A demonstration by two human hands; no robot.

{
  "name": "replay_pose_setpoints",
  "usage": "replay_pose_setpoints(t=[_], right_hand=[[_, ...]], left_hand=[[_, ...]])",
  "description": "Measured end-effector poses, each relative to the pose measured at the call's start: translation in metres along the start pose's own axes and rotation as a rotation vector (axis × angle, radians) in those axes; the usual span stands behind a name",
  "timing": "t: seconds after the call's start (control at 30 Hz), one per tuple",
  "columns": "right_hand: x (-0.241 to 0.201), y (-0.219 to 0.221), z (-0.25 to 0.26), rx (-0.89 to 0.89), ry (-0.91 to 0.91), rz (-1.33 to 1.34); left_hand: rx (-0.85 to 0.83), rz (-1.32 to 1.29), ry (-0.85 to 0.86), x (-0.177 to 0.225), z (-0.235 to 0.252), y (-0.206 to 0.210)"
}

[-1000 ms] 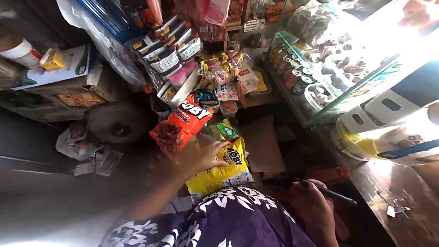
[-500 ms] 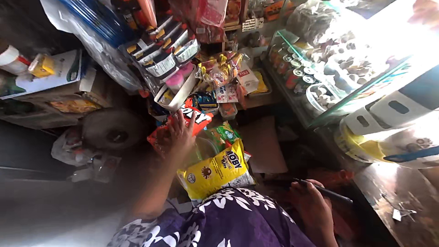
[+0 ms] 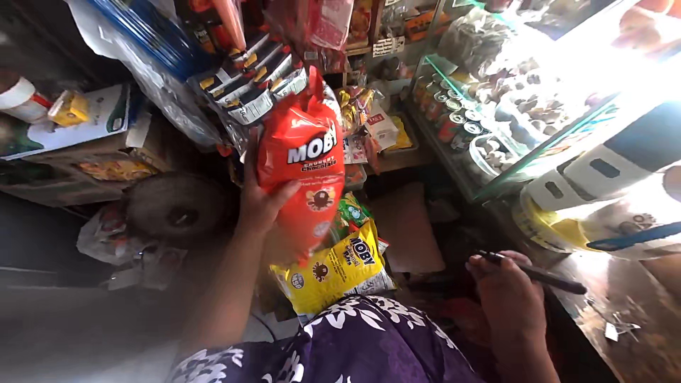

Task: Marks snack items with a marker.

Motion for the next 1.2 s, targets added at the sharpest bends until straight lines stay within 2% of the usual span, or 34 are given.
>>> replay_pose_setpoints(t=[0.07, 0.13, 0.2, 0.27, 0.33, 0.4, 0.43, 0.47, 0.53, 0.57, 0.63, 0.73, 0.83, 0.93, 1.03, 1.2], right_hand=[[-0.03, 0.016, 0.007, -0.082, -0.131, 0.065], [-0.062, 0.033, 0.011, -0.216, -0.324, 0.132], [-0.093, 0.052, 0.011, -0.349, -0.509, 0.178], [-0.115, 0.07, 0.009, -0.42, -0.626, 0.191], [-0.124, 0.088, 0.005, -0.461, -0.651, 0.169], [-0.117, 0.105, 0.003, -0.468, -0.619, 0.075], [-0.11, 0.112, 0.002, -0.463, -0.628, 0.002], [-0.103, 0.117, 0.001, -0.452, -0.656, -0.077], [-0.092, 0.123, -0.003, -0.443, -0.676, -0.157], [-0.088, 0.124, -0.004, -0.441, -0.667, -0.159], [-0.08, 0.126, -0.006, -0.437, -0.626, -0.128], [-0.07, 0.128, -0.006, -0.412, -0.533, -0.055], [-0.064, 0.126, -0.005, -0.406, -0.485, -0.055], [-0.061, 0.126, -0.006, -0.394, -0.473, -0.116], [-0.054, 0.127, -0.004, -0.36, -0.474, -0.157], [-0.051, 0.119, 0.003, -0.36, -0.373, -0.042]], left_hand=[[0.074, -0.144, -0.211, 0.002, -0.011, 0.025], [0.08, -0.191, -0.405, -0.008, -0.022, 0.049], [-0.021, -0.206, -0.571, -0.018, -0.032, 0.072], [-0.155, -0.388, -0.599, -0.041, -0.042, 0.089], [-0.257, -0.599, -0.634, -0.048, -0.053, 0.107], [-0.209, -0.566, -0.848, -0.004, -0.055, 0.13], [-0.237, -0.541, -0.889, 0.002, -0.054, 0.135], [-0.353, -0.529, -0.842, -0.005, -0.054, 0.132], [-0.647, -0.452, -0.59, -0.041, -0.051, 0.112], [-0.655, -0.371, -0.553, -0.045, -0.048, 0.105], [-0.611, -0.3, -0.578, -0.039, -0.043, 0.096], [-0.61, -0.159, -0.702, -0.028, -0.041, 0.099], [-0.562, -0.399, -0.746, -0.046, -0.047, 0.101], [-0.535, -0.555, -0.717, -0.061, -0.052, 0.098], [-0.565, -0.503, -0.626, -0.058, -0.056, 0.099], [-0.392, -0.417, -0.783, -0.05, -0.063, 0.116]])
Point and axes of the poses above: each hand's wrist, its own z-axis towards the middle knuckle, its own y-axis out of the palm, x = y × z, the point moved 2 cm from there along z, towards the middle knuckle, and after that the axes turned 15 degrees about -z, right-handed, at the moved point
